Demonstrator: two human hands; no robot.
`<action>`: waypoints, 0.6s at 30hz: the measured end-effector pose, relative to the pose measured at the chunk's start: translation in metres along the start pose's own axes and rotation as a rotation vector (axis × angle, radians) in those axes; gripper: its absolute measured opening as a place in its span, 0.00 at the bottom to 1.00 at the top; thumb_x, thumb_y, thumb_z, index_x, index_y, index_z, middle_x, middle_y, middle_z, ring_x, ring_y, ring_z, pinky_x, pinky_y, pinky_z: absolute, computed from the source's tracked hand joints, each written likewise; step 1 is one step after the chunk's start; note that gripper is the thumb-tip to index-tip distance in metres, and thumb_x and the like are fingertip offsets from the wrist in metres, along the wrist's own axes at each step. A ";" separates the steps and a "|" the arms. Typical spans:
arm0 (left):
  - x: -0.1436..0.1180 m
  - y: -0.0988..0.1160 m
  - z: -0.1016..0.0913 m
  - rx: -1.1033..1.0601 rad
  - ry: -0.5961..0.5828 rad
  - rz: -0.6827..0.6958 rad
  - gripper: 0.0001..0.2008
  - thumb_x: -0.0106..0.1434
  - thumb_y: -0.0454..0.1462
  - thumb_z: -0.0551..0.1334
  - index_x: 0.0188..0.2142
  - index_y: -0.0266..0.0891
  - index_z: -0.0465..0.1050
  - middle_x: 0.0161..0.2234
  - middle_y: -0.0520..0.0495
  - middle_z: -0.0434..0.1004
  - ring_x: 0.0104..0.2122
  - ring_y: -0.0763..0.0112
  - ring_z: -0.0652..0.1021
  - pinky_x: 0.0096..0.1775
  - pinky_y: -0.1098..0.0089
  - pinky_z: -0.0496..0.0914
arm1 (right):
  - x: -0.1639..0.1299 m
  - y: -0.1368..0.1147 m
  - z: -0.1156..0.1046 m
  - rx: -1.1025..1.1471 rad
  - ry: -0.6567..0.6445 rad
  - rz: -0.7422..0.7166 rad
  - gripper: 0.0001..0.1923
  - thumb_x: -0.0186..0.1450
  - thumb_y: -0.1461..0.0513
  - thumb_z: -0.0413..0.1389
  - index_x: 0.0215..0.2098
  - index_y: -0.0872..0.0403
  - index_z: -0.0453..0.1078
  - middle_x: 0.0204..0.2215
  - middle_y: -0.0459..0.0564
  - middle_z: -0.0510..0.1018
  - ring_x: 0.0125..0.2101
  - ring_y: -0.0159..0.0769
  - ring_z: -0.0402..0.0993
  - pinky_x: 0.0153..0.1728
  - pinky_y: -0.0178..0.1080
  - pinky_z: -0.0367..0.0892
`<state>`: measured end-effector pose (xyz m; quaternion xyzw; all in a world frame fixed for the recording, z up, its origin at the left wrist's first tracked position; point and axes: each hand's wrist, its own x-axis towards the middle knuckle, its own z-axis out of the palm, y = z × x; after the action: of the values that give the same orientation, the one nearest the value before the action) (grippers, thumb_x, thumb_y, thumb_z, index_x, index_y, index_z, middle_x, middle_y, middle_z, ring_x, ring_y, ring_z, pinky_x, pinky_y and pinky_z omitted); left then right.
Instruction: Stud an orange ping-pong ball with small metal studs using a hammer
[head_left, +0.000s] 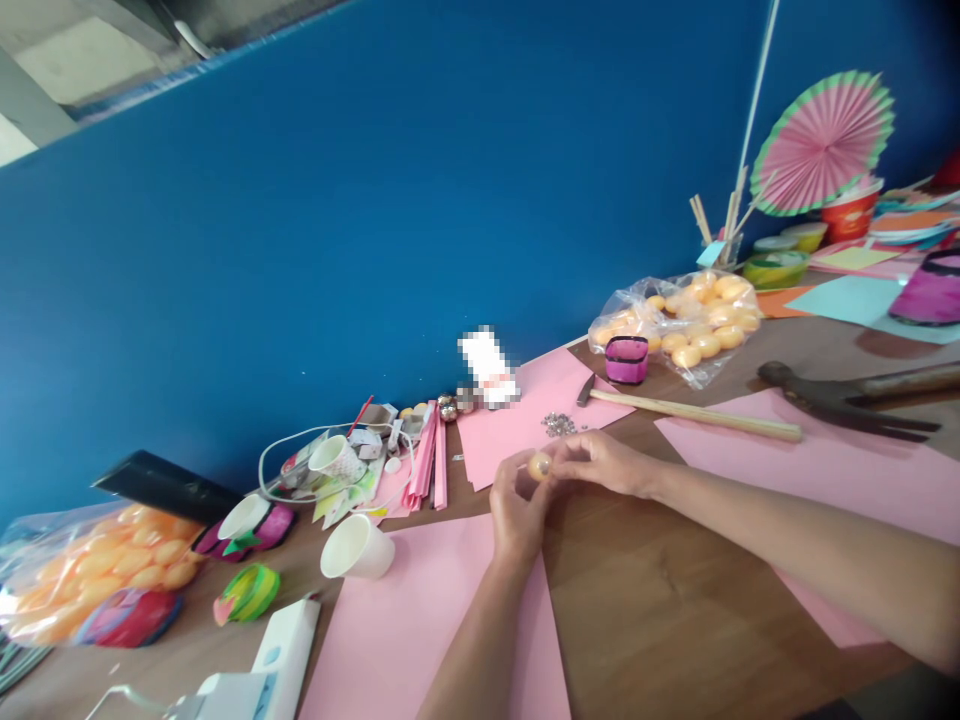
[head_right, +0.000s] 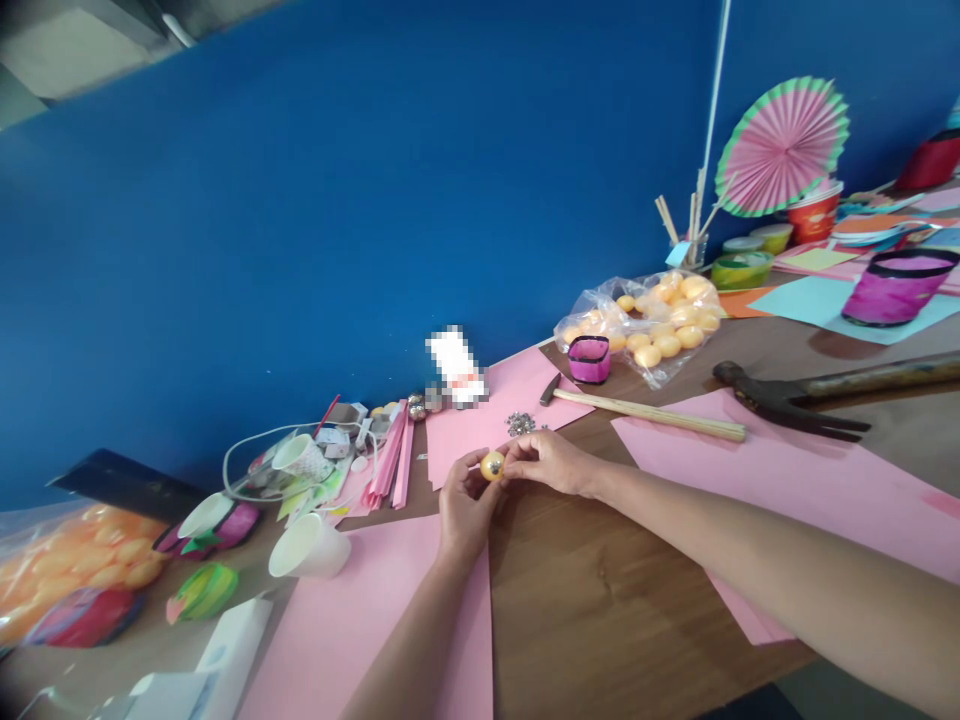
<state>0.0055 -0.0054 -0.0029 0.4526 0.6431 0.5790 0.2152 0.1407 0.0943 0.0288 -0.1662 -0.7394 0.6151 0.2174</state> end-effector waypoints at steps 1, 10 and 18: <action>0.000 0.000 0.000 0.000 0.004 0.004 0.19 0.49 0.40 0.67 0.41 0.39 0.70 0.39 0.43 0.75 0.39 0.64 0.75 0.40 0.64 0.68 | 0.000 0.000 0.000 -0.003 -0.002 -0.002 0.18 0.54 0.49 0.57 0.25 0.57 0.70 0.36 0.50 0.77 0.37 0.37 0.71 0.42 0.39 0.62; -0.001 -0.001 0.001 0.012 0.005 0.023 0.18 0.50 0.38 0.66 0.41 0.39 0.70 0.38 0.43 0.75 0.40 0.63 0.74 0.42 0.63 0.68 | 0.001 0.006 -0.001 -0.006 0.035 0.031 0.15 0.53 0.52 0.59 0.26 0.57 0.71 0.31 0.48 0.77 0.34 0.36 0.71 0.39 0.37 0.63; 0.000 -0.002 0.000 0.047 -0.026 0.026 0.16 0.51 0.36 0.64 0.42 0.40 0.69 0.40 0.44 0.73 0.41 0.64 0.74 0.44 0.62 0.67 | 0.002 0.007 0.000 0.014 0.073 0.058 0.14 0.51 0.54 0.60 0.26 0.57 0.71 0.28 0.48 0.77 0.32 0.35 0.71 0.37 0.37 0.64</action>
<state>0.0051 -0.0052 -0.0047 0.4735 0.6476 0.5606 0.2054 0.1386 0.0969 0.0227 -0.2083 -0.7216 0.6197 0.2277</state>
